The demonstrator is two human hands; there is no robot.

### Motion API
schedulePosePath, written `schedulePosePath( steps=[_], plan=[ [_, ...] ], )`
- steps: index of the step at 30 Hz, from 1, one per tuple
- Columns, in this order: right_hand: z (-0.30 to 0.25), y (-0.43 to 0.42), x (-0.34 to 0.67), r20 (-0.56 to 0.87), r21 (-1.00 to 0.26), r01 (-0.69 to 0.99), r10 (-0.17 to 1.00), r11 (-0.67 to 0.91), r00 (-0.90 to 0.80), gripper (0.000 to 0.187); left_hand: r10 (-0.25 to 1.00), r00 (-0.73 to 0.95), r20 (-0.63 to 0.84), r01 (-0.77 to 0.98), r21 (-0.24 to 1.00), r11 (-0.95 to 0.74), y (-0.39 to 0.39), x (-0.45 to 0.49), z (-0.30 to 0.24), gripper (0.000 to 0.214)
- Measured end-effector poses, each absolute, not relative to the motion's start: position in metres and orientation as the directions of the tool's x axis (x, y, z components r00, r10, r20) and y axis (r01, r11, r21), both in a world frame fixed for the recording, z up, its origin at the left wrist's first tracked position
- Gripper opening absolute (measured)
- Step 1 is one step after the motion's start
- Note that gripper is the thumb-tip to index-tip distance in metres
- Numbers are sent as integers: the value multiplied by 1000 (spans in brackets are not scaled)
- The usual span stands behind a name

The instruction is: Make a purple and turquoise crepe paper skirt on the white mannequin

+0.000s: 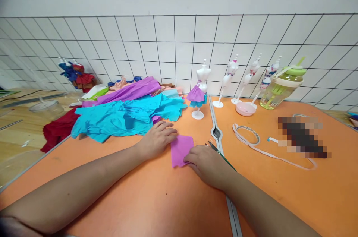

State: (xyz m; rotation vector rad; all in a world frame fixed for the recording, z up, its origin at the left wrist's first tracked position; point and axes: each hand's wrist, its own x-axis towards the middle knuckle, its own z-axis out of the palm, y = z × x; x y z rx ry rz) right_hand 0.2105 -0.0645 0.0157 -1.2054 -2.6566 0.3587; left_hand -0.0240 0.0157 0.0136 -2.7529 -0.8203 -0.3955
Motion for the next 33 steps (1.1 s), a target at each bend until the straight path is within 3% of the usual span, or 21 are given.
schedulePosePath(
  steps=[4,7,9,15,21,28,33],
  plan=[
    [21,-67,211,64,-273,726,765,631,-641,25,576,729,370,605,46,-795,2,-19,17,32],
    [25,-69,211,55,-256,741,775,621,-630,23,529,784,324,478,229,-848,-16,-11,21,23],
    [25,-70,211,52,-241,751,781,615,-623,23,492,831,260,425,274,-863,-24,-6,20,25],
    [20,-67,209,45,-188,761,779,621,-625,31,495,860,126,446,287,-848,-23,-3,14,12],
    [18,-66,207,47,-217,811,836,543,-547,29,504,857,106,477,205,-854,-22,-4,14,13],
    [21,-66,205,0,-328,873,924,361,-382,21,562,821,96,525,260,-811,-19,-3,11,21],
    [23,-65,202,-16,-305,889,931,342,-364,24,570,813,115,540,214,-814,-22,0,15,20]
  ],
)
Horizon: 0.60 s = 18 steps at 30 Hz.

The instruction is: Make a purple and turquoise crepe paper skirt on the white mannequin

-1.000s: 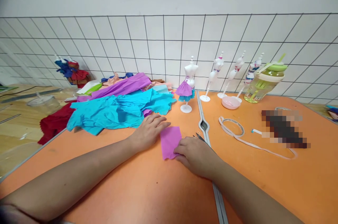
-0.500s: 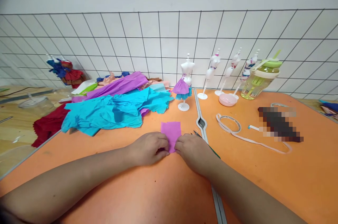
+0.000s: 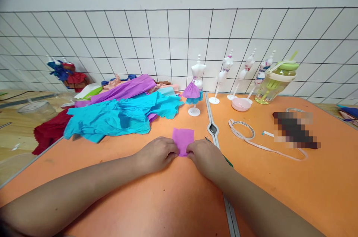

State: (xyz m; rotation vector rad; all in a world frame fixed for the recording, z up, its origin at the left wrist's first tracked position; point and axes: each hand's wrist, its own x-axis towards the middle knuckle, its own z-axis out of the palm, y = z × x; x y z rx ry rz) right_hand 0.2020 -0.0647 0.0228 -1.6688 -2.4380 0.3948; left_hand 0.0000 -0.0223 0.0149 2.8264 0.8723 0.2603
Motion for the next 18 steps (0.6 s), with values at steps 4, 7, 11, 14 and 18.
schedulePosePath(
  steps=[4,7,11,14,18],
  plan=[
    [23,-64,202,11,-267,890,925,370,-381,27,539,831,138,519,156,-840,-23,3,14,20],
    [22,-64,203,19,-284,884,923,373,-383,24,551,825,127,534,147,-833,-21,3,11,18],
    [22,-64,204,-4,-338,882,936,329,-351,18,579,805,129,557,174,-812,-18,1,8,20],
    [24,-63,204,-24,-339,894,947,293,-320,18,588,801,112,564,185,-804,-17,1,7,21],
    [26,-62,203,-27,-330,895,945,301,-327,21,634,767,100,607,206,-767,-17,2,8,18]
  ],
)
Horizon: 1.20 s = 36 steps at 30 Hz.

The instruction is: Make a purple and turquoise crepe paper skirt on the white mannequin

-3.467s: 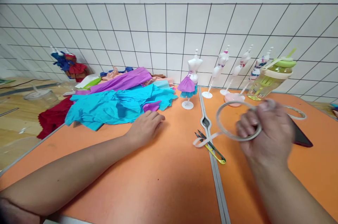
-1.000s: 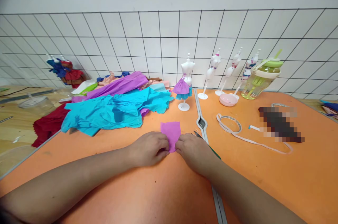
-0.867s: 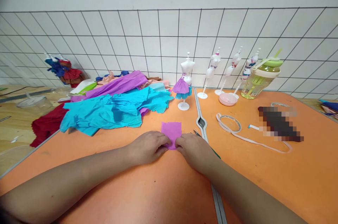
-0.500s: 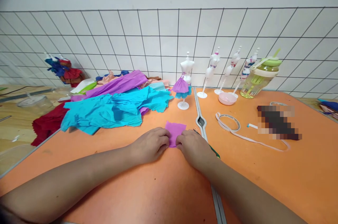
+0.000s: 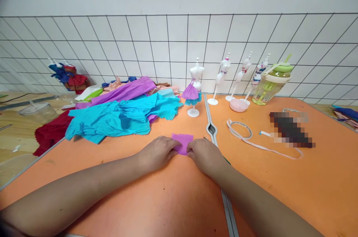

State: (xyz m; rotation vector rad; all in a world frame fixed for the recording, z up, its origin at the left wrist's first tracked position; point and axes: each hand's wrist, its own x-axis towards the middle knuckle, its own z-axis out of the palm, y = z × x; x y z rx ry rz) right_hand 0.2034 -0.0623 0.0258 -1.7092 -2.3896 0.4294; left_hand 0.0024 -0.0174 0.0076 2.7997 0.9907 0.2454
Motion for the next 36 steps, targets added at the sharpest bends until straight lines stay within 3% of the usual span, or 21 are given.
schedulePosePath(
  steps=[5,9,18,24,30,36],
  plan=[
    [27,-64,202,2,-329,888,941,320,-339,20,606,788,111,571,237,-786,-20,4,9,19],
    [27,-63,203,-66,-332,906,952,262,-299,17,615,772,160,584,203,-786,-22,3,12,21],
    [24,-62,202,-26,-305,905,948,296,-318,28,625,774,100,603,183,-776,-19,1,12,23],
    [21,-63,201,-50,-271,925,956,266,-290,23,614,776,147,592,167,-788,-21,3,15,21],
    [19,-61,203,-60,-339,917,969,208,-242,23,633,765,118,613,165,-772,-20,3,17,22],
    [19,-62,202,-18,-314,919,966,239,-257,26,631,772,77,618,136,-774,-20,4,17,24]
  ],
)
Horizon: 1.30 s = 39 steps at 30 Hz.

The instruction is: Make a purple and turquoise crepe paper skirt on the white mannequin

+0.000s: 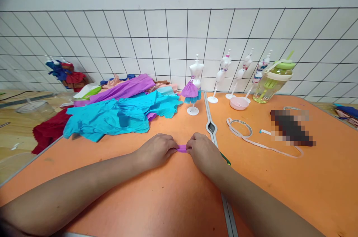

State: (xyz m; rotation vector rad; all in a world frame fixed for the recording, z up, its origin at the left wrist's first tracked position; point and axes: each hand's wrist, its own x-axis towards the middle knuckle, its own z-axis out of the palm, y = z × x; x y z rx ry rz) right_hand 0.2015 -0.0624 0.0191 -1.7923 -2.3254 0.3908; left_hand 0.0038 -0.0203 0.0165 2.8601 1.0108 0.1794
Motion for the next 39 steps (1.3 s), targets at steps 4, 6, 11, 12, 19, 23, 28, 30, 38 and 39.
schedulePosePath(
  steps=[4,6,11,12,19,23,28,30,38,39],
  plan=[
    [18,-62,201,-48,-334,921,973,199,-227,20,642,761,90,624,169,-763,-21,4,18,22],
    [19,-62,202,-49,-329,927,977,181,-208,19,648,756,92,629,170,-758,-22,3,18,22],
    [21,-64,200,-38,-213,947,966,241,-255,23,655,749,96,642,136,-754,-28,2,25,20],
    [21,-64,198,-31,-183,950,965,252,-262,24,649,749,132,635,137,-760,-30,3,27,19],
    [14,-68,186,26,-93,946,951,310,-309,29,612,725,317,595,160,-788,-39,10,19,18],
    [16,-67,186,-4,-152,941,951,304,-308,25,611,741,278,590,165,-790,-33,9,10,19],
    [22,-66,190,-23,-211,913,932,349,-362,29,559,783,274,560,81,-824,-31,6,12,22],
    [24,-67,190,-38,-231,911,932,342,-360,29,563,786,255,563,83,-822,-30,5,14,21],
    [19,-67,188,-11,-134,929,937,346,-350,29,573,785,234,558,136,-819,-31,7,15,18],
    [17,-68,188,3,-120,928,935,352,-354,29,574,782,243,557,141,-818,-32,7,14,19]
  ],
)
